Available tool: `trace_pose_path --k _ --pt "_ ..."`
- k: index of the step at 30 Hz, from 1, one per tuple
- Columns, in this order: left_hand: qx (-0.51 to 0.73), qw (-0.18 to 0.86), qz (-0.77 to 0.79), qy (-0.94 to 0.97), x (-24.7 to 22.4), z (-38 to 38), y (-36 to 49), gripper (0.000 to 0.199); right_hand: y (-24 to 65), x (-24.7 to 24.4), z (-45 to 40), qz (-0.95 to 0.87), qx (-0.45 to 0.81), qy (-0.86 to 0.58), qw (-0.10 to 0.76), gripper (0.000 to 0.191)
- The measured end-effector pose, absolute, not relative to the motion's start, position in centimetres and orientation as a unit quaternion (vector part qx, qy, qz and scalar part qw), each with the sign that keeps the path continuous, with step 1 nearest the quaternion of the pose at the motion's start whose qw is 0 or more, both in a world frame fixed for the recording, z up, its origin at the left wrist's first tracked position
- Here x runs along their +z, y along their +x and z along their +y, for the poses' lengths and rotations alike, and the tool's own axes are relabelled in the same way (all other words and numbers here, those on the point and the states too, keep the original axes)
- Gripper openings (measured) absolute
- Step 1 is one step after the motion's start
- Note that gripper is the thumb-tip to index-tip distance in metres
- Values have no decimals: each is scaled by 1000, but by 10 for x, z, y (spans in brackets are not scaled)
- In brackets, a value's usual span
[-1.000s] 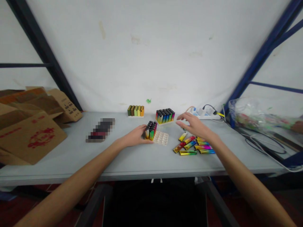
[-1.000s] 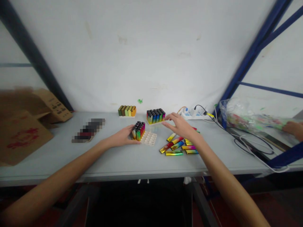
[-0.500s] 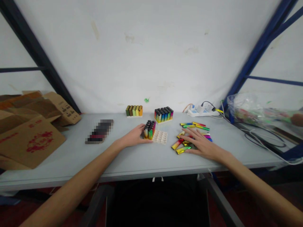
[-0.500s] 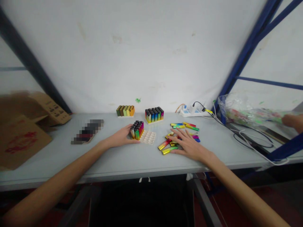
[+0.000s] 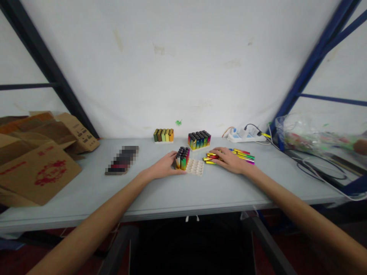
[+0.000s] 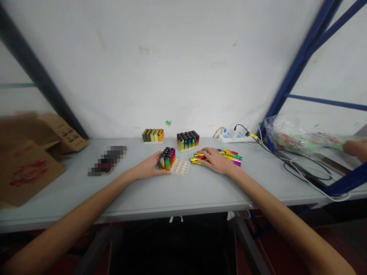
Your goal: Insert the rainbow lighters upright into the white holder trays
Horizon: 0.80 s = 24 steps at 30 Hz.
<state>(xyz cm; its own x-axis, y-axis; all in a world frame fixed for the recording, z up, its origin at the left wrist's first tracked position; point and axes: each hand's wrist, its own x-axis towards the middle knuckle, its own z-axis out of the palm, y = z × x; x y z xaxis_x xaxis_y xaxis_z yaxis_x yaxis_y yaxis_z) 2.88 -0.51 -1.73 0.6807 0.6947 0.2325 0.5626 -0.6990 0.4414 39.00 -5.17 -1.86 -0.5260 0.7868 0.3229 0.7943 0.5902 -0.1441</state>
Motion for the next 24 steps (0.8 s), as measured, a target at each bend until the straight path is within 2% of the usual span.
trace_pose_path --k 5,9,12,18,24 --pt "195 175 346 901 -18 -4 28 82 420 20 -23 -831 -29 -522 193 54" --pt "193 182 348 899 -16 -6 28 83 460 42 -1 -761 49 -645 52 50" --pt "196 187 346 898 -16 -6 28 81 485 40 5 -702 81 -707 -13 59" --pt "188 180 342 903 -15 -5 28 79 516 27 -2 -690 96 -718 5 62" --pt "184 178 346 903 -13 -6 29 77 526 19 -7 -684 181 -707 -8 58"
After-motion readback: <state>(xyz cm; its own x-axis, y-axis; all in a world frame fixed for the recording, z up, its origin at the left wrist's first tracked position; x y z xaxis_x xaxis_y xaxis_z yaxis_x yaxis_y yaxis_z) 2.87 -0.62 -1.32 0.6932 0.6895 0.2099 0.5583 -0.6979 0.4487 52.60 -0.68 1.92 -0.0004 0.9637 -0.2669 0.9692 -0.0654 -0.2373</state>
